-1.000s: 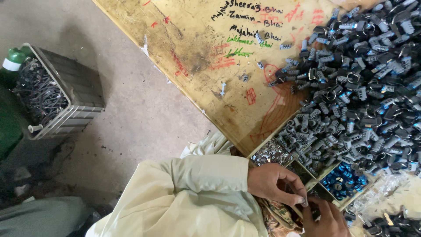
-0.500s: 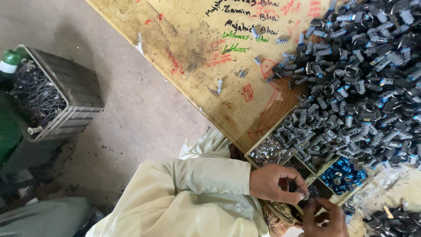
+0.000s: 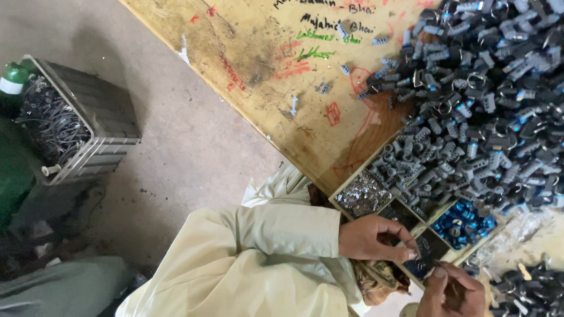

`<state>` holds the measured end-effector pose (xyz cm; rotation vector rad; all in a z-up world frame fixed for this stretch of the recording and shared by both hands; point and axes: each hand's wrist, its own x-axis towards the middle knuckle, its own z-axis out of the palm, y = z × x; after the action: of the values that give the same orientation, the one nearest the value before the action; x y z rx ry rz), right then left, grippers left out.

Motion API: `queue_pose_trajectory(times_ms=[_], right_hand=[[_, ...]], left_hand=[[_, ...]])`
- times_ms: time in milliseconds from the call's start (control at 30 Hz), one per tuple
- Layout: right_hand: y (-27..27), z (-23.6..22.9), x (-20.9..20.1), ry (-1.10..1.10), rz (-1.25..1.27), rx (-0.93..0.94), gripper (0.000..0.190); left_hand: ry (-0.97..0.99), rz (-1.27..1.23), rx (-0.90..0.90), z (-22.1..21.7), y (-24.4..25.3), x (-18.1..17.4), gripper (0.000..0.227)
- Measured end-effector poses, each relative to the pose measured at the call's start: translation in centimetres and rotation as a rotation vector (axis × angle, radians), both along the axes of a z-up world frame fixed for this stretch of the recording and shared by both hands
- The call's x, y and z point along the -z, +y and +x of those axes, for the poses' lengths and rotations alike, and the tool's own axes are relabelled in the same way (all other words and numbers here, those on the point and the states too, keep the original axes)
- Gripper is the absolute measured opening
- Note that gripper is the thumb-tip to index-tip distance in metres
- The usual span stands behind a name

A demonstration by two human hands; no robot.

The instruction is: The person assembles small keychains by hand, picking up a keyring, a gray plastic component, and a blue cap, then joining them together. The assembled keychains are placed into a compartmentalized wooden tray on the table.

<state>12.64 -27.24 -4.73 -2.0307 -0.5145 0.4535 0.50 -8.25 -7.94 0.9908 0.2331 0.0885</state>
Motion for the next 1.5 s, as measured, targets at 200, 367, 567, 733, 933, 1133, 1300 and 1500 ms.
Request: queue_pose_trajectory(times_ms=[200,367,567,733,933,1133,1300,1500], right_hand=[[5.5,-5.0,-2.6,-0.499,-0.05,0.02,0.019],[7.7,-5.0,-4.3,-0.417,-0.035,0.113,0.021],[8.3,-4.4,-5.0,-0.331,0.013,0.08,0.022],[8.0,-4.5,-4.1,-0.297,0.026,0.113,0.021],[8.1,-4.6,-3.6,-0.468,0.002,0.026,0.027],[7.9,-2.7,-3.0,-0.42,0.146,-0.127,0.03],[8.1,0.0,-5.3,-0.706,0.072,-0.533,0.03],[10.4,0.9,-5.4,-0.547,0.209,-0.644,0.029]], left_hand=[[0.419,-0.715,0.06,0.5,-1.2,-0.1,0.021],[0.448,-0.841,0.076,-0.8,0.2,-1.8,0.022],[0.469,-0.763,0.093,0.2,2.6,-4.4,0.025],[0.418,-0.645,0.062,-0.1,2.4,-4.4,0.028],[0.423,-0.757,0.041,-0.5,2.4,-3.5,0.027],[0.345,-0.554,0.074,-0.8,3.9,-2.7,0.021],[0.177,-0.289,0.18,-1.7,6.9,-3.1,0.017],[0.208,-0.347,0.278,-2.5,8.8,-3.1,0.02]])
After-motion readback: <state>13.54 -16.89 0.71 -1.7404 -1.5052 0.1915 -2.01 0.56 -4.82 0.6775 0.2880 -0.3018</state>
